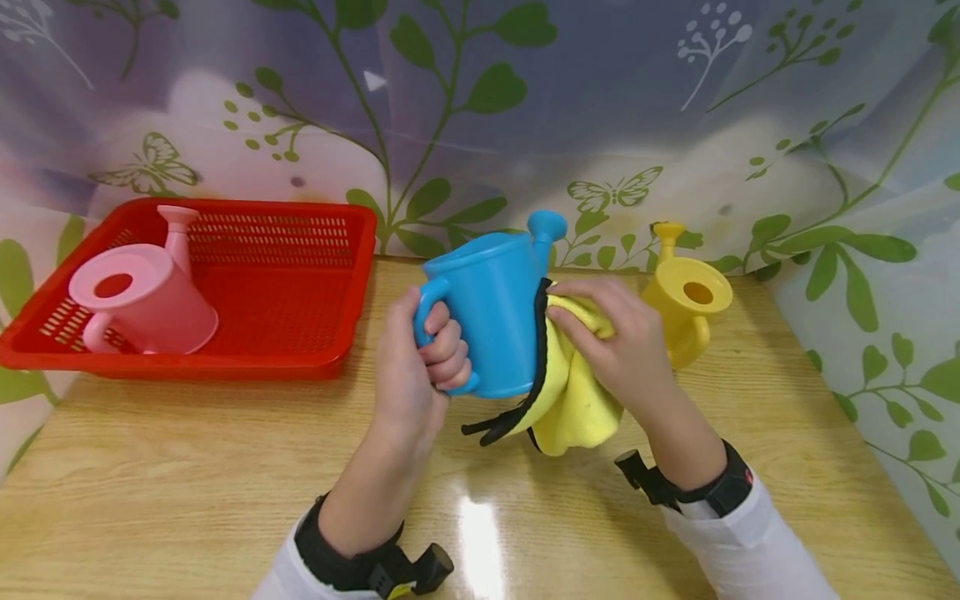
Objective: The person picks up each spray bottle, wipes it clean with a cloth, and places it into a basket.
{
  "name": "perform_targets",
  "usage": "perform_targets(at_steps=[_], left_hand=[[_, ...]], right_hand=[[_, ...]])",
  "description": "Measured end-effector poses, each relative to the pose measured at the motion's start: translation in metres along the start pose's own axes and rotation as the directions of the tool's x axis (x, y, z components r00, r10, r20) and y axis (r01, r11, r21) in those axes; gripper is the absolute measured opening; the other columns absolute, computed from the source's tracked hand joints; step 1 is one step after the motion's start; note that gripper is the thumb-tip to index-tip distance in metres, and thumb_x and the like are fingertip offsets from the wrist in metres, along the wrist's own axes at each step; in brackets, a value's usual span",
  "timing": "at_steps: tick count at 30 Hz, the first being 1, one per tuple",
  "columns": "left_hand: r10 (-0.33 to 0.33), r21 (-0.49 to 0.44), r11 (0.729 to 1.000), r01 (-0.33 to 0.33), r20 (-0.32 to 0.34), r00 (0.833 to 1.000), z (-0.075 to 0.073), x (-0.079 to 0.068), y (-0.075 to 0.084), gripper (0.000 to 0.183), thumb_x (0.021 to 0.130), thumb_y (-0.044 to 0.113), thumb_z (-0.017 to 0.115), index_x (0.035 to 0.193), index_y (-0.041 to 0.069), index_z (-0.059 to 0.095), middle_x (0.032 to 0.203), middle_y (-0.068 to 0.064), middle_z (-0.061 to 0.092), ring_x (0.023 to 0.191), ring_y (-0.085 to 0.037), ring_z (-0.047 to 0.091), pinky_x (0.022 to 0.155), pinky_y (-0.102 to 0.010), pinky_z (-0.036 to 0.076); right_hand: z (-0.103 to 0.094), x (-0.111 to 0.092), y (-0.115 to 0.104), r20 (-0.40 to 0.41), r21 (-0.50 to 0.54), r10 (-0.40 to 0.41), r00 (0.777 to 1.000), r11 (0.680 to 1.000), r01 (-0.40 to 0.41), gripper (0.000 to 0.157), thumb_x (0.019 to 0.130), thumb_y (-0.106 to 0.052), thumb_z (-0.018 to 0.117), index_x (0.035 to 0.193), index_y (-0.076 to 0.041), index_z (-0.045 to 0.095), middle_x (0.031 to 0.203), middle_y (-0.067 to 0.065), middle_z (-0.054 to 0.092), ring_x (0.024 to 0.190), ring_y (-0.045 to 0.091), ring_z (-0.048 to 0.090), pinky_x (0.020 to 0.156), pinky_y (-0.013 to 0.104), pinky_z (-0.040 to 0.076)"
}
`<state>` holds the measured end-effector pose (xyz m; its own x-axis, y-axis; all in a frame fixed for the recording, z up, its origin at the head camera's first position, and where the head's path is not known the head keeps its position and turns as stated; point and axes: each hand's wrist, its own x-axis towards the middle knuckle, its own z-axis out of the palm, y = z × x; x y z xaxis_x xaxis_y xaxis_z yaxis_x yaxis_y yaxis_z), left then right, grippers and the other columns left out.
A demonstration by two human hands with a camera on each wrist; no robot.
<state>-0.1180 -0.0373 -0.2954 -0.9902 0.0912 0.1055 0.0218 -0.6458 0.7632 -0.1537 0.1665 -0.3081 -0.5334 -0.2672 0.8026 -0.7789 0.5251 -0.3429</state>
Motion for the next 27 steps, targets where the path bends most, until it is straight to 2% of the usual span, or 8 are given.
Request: perform_targets(at_steps=[6, 9, 18, 23, 27], left_hand=[[-0.023, 0.011, 1.0, 0.023, -0.018, 1.0, 0.001, 0.0, 0.0, 0.042, 0.103, 0.028, 0.025, 0.063, 0.017, 0.031, 0.045, 0.008, 0.028, 0.037, -0.008, 0.022, 0.041, -0.019, 0.017], [-0.039, 0.013, 0.999, 0.039, -0.026, 0.999, 0.002, 0.0, 0.0, 0.041, 0.103, 0.028, 0.026, 0.064, 0.017, 0.031, 0.045, 0.008, 0.026, 0.036, -0.007, 0.022, 0.041, -0.019, 0.017], [-0.045, 0.012, 0.999, 0.045, -0.019, 0.999, 0.003, -0.001, -0.001, 0.04, 0.103, 0.028, 0.027, 0.064, 0.017, 0.031, 0.045, 0.008, 0.026, 0.036, -0.006, 0.021, 0.04, -0.019, 0.016], [-0.062, 0.01, 0.998, 0.062, -0.009, 0.998, 0.003, -0.001, -0.001, 0.04, 0.102, 0.028, 0.026, 0.064, 0.016, 0.031, 0.046, 0.007, 0.024, 0.036, -0.006, 0.022, 0.041, -0.019, 0.015], [-0.066, 0.008, 0.998, 0.066, -0.006, 0.998, 0.003, -0.001, -0.002, 0.04, 0.102, 0.028, 0.026, 0.064, 0.016, 0.031, 0.046, 0.007, 0.024, 0.036, -0.006, 0.022, 0.041, -0.019, 0.015]], right_hand=[[-0.001, 0.011, -0.001, 0.012, -0.01, 0.061, 0.998, 0.998, -0.061, 0.023, 0.089, -0.02, 0.069, 0.1, 0.001, 0.068, 0.095, 0.015, 0.07, 0.089, 0.028, 0.065, 0.085, 0.016, 0.046], [-0.001, 0.016, 0.0, 0.014, -0.014, 0.083, 0.996, 0.996, -0.083, 0.021, 0.084, -0.008, 0.073, 0.101, 0.002, 0.068, 0.097, 0.016, 0.071, 0.092, 0.03, 0.066, 0.086, 0.019, 0.047], [-0.004, 0.034, 0.002, 0.043, -0.042, 0.085, 0.995, 0.996, -0.083, 0.022, 0.083, -0.005, 0.073, 0.103, 0.001, 0.067, 0.097, 0.018, 0.069, 0.088, 0.029, 0.065, 0.078, 0.021, 0.046], [-0.004, 0.041, 0.002, 0.058, -0.022, 0.153, 0.987, 0.988, -0.152, 0.022, 0.084, -0.003, 0.07, 0.105, 0.003, 0.066, 0.104, 0.019, 0.069, 0.098, 0.031, 0.065, 0.087, 0.03, 0.049], [-0.003, 0.046, 0.003, 0.069, 0.0, 0.176, 0.982, 0.984, -0.176, 0.02, 0.087, -0.004, 0.069, 0.106, 0.003, 0.067, 0.106, 0.019, 0.069, 0.102, 0.03, 0.064, 0.09, 0.034, 0.049]])
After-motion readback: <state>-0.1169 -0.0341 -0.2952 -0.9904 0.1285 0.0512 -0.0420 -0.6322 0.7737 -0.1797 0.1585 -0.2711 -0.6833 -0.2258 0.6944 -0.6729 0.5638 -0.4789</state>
